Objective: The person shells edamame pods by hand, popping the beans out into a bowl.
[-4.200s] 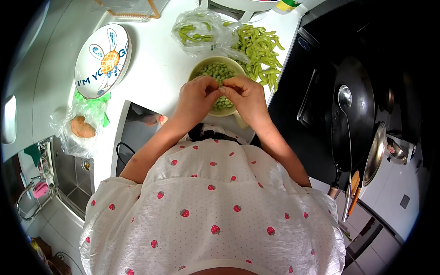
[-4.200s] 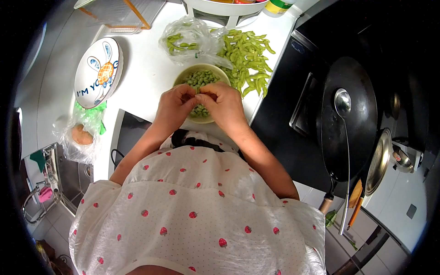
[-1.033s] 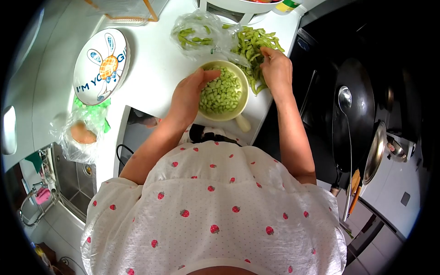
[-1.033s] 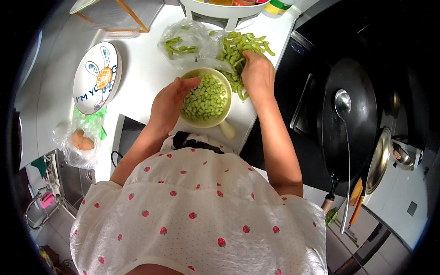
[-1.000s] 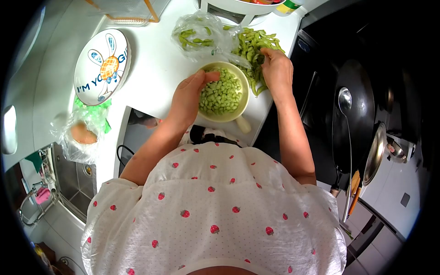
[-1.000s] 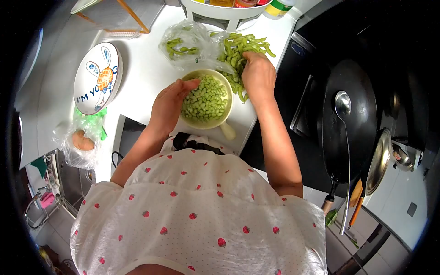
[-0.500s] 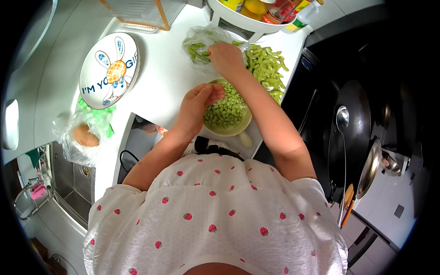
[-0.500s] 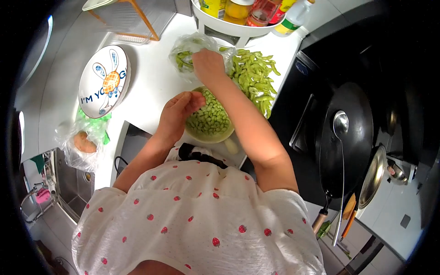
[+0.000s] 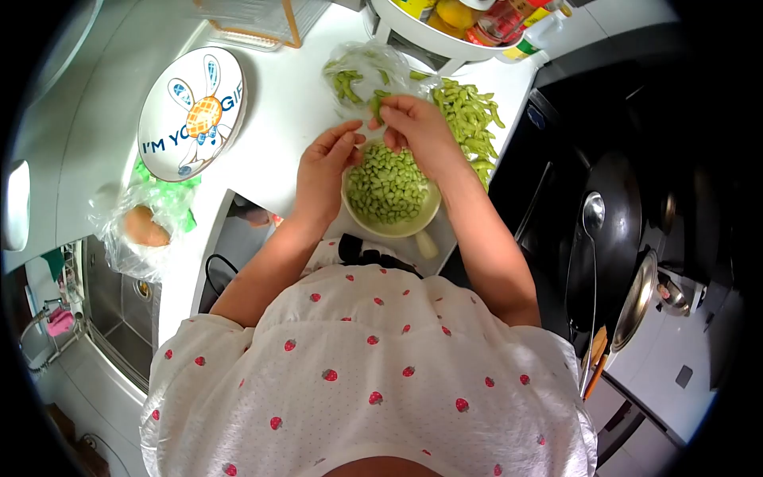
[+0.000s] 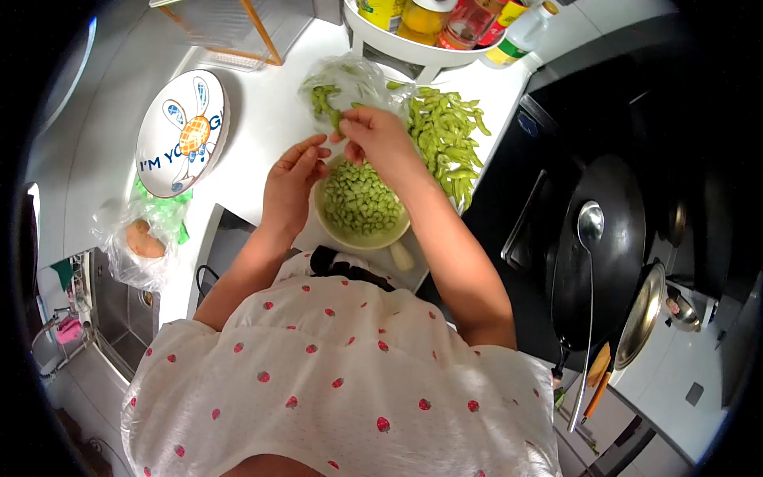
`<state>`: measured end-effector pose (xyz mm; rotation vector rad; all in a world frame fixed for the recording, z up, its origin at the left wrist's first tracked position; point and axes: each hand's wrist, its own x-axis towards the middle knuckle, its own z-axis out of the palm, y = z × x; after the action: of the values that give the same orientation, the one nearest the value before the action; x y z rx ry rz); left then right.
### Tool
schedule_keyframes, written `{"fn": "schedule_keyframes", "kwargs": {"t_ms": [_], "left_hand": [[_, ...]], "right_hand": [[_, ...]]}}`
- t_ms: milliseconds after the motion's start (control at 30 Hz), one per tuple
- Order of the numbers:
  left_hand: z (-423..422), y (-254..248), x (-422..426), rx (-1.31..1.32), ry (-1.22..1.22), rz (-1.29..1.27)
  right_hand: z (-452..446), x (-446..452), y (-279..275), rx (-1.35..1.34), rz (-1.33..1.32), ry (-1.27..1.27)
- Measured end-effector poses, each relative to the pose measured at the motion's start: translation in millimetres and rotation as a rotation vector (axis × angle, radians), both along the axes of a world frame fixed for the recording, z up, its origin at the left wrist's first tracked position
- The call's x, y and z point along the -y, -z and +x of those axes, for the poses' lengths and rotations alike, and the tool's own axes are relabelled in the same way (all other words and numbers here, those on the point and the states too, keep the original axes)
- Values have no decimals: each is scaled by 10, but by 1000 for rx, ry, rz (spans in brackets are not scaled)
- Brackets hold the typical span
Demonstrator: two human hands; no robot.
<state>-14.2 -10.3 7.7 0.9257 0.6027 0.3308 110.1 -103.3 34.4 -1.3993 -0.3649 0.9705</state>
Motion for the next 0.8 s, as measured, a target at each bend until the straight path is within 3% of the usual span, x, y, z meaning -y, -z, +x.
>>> {"fn": "schedule_keyframes", "kwargs": {"t_ms": [133,233,533,633,733,800], "left_hand": [[7,-112,26,19,233,161],[-23,-129,75,21,321,169],[-161,-198,143,-117,411,135],[-197,-170,175,-146,430,184],[-221,-160,213,-141,419,149],[-210,-181,232,-147,430,132]], "right_hand": [[-287,374,-38,-359,71,-1],[-411,536,17,-358,84,77],[-706,641,1,6,-74,127],[-777,646,20,427,-273,88],[-811,660,-17,479,-276,116],[-818,676,25,674,-285,127]]}}
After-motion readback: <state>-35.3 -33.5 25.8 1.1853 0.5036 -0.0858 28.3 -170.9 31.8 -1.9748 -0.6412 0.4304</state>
